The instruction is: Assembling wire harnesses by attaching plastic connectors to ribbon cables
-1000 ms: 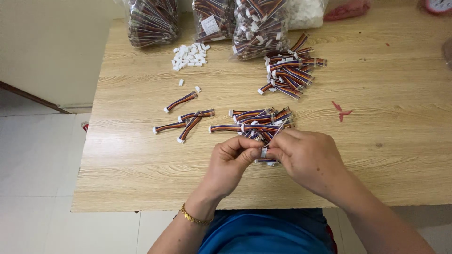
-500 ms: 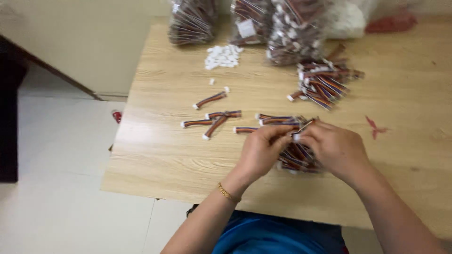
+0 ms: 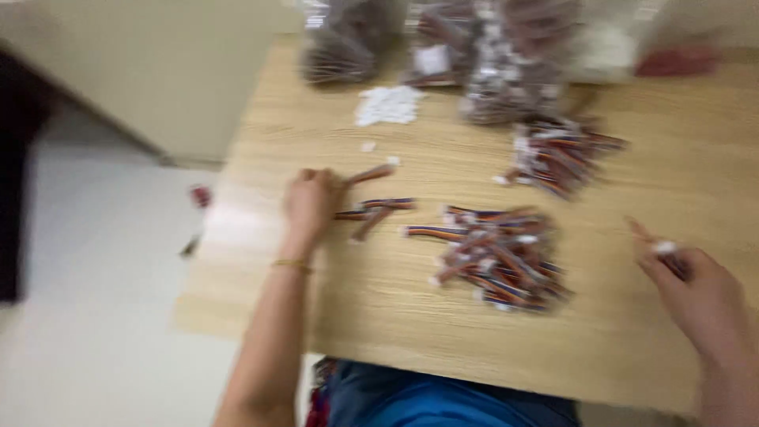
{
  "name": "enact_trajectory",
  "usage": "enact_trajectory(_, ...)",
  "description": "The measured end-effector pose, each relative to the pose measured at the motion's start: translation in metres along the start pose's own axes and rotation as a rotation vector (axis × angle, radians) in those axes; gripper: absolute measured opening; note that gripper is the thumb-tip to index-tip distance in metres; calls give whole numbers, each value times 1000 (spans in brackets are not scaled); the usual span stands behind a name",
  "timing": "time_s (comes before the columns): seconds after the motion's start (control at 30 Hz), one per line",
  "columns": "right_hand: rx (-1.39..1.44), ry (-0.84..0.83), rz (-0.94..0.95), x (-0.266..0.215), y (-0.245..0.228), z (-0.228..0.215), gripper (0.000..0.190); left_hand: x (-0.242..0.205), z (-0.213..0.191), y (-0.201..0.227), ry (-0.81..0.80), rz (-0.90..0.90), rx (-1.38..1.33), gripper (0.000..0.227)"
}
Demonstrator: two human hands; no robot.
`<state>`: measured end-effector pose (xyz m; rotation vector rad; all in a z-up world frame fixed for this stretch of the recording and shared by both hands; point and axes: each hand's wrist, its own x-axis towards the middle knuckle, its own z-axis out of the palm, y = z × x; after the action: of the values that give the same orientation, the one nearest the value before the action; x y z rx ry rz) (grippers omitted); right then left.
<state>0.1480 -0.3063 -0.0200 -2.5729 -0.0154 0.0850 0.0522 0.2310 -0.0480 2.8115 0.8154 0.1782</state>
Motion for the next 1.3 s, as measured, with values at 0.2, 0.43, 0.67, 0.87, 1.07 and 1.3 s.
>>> enact_trajectory(0.2, 209, 102, 123, 17, 35, -11, 19, -6, -4, 7, -106, 50, -52, 26)
enact_trajectory(0.43, 131, 71, 112, 47, 38, 14, 18, -23, -24, 4, -6, -196, -523, 30)
enact_trajectory(0.67, -108, -1, 79, 76, 2, 14, 35, -60, -39, 22, 63, -221, -1147, 32)
enact_trajectory(0.87, -324, -123, 57, 85, -16, 16, 43, -110, -49, 45, 106, -136, -1366, 25)
enact_trajectory(1.07, -455, -130, 38, 89, -24, 11, 39, -140, -40, 68, 12, -109, -1672, 26)
enact_trajectory(1.3, 203, -58, 204, 78, -11, -7, 24, -149, -50, 88, -182, -194, -1870, 31)
